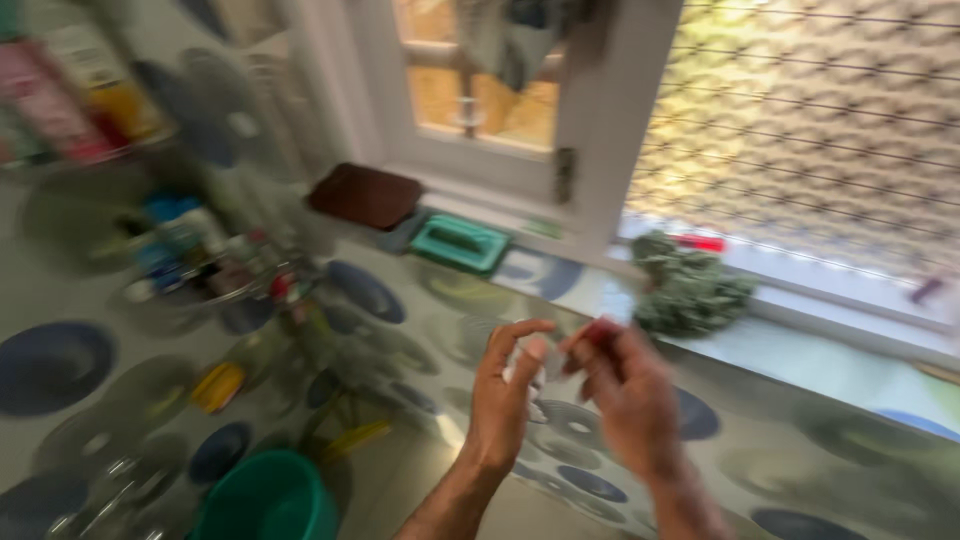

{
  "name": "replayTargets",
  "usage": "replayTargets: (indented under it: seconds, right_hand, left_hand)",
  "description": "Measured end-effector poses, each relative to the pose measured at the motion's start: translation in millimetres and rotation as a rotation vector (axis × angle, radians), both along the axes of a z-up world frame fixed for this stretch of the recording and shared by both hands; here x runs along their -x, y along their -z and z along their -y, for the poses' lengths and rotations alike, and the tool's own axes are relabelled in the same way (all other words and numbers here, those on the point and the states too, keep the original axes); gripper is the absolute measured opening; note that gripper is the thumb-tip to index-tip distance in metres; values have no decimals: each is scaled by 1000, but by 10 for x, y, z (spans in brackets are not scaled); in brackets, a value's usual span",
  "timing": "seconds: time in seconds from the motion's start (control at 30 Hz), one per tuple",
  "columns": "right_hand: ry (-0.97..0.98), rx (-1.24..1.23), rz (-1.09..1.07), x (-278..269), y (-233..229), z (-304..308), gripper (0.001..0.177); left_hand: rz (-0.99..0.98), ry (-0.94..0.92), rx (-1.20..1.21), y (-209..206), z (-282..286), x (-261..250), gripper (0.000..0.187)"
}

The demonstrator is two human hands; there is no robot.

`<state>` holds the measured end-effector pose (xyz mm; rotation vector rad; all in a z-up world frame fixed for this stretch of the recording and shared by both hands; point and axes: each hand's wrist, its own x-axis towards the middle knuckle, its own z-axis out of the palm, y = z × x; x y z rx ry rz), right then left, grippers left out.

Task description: The person folds a green cloth and places it on the windowsill, then wipes a small bottle with a white cloth and returns it to a corner shelf. Finally, the person takes a light-colored towel from a door hook, folds it, and hangs it on a wall-mounted towel bar.

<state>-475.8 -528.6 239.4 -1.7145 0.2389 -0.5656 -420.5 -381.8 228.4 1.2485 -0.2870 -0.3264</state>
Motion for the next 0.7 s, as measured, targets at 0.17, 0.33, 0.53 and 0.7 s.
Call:
replayTargets:
  seconds: [0.17, 0.33, 0.53, 0.7]
  right_hand:
    - [-204, 77, -47, -65, 53, -847, 18]
    - [-340, 2, 134, -151, 86, -1444, 43]
    - [-387, 68, 109, -223, 245, -2333, 58]
    - [-292, 80, 175, -443, 568, -2993, 46]
  left_hand:
    - [48, -91, -25, 102, -538, 24, 27]
    - [-171, -251, 617, 231, -1110, -58, 34]
    - [-249, -349, 803, 210, -1801, -8, 38]
    - [-200, -254, 878, 154, -2547, 10, 39]
